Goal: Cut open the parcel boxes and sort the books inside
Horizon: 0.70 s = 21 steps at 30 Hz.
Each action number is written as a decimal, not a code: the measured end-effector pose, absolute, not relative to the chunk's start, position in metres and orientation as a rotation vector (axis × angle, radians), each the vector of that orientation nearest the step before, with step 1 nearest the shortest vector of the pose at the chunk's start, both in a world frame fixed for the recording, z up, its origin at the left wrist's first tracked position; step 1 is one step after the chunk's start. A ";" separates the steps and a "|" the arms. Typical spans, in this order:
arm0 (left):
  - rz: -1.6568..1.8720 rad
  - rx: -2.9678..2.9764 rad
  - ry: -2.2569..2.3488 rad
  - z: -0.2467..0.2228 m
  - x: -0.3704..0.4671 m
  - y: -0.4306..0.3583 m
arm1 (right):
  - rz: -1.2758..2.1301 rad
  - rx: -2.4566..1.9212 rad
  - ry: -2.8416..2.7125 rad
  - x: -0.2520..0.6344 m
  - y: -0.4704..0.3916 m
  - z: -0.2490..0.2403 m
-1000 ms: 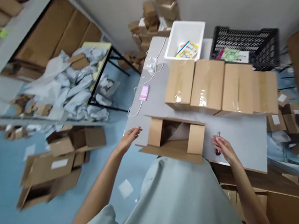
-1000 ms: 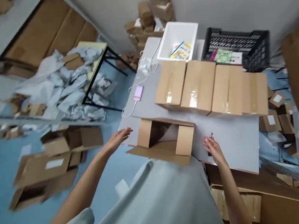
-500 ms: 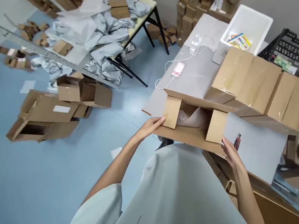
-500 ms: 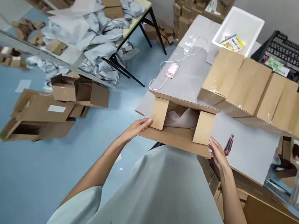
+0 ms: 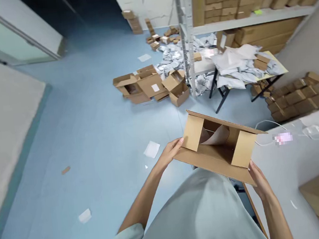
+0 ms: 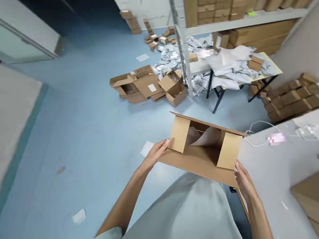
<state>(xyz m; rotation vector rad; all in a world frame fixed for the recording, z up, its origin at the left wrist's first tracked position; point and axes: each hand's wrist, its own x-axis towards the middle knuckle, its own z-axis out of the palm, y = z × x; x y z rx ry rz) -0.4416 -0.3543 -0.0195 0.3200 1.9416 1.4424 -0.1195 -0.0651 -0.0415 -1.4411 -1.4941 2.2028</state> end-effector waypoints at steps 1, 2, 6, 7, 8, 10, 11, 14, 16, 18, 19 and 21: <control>1.461 0.260 1.952 -0.022 -0.456 -0.369 | 2.243 -1.407 -1.553 -0.151 -0.061 -0.043; 1.474 0.197 1.950 -0.026 -0.470 -0.381 | 2.270 -1.383 -1.599 -0.182 -0.058 -0.045; 1.521 0.030 1.928 -0.044 -0.532 -0.410 | 2.303 -1.363 -1.697 -0.300 -0.046 -0.064; 1.528 0.007 1.931 -0.048 -0.550 -0.413 | 2.320 -1.361 -1.712 -0.329 -0.043 -0.070; 1.532 -0.014 1.939 -0.051 -0.569 -0.415 | 2.345 -1.358 -1.722 -0.358 -0.041 -0.076; 1.531 -0.062 1.968 -0.056 -0.613 -0.417 | 2.396 -1.356 -1.733 -0.419 -0.036 -0.086; 1.529 -0.090 1.986 -0.057 -0.637 -0.417 | 2.415 -1.361 -1.736 -0.450 -0.033 -0.090; 1.532 -0.164 2.039 -0.058 -0.713 -0.413 | 2.441 -1.364 -1.752 -0.548 -0.022 -0.095; 1.549 -0.184 2.056 -0.057 -0.766 -0.408 | 2.454 -1.327 -1.776 -0.614 -0.013 -0.093; 1.567 -0.189 2.069 -0.055 -0.818 -0.403 | 2.464 -1.283 -1.810 -0.679 -0.004 -0.089; 1.574 -0.194 2.072 -0.053 -0.844 -0.400 | 2.466 -1.267 -1.825 -0.711 0.000 -0.086; 1.587 -0.212 2.076 -0.052 -0.893 -0.395 | 2.456 -1.251 -1.842 -0.774 0.007 -0.083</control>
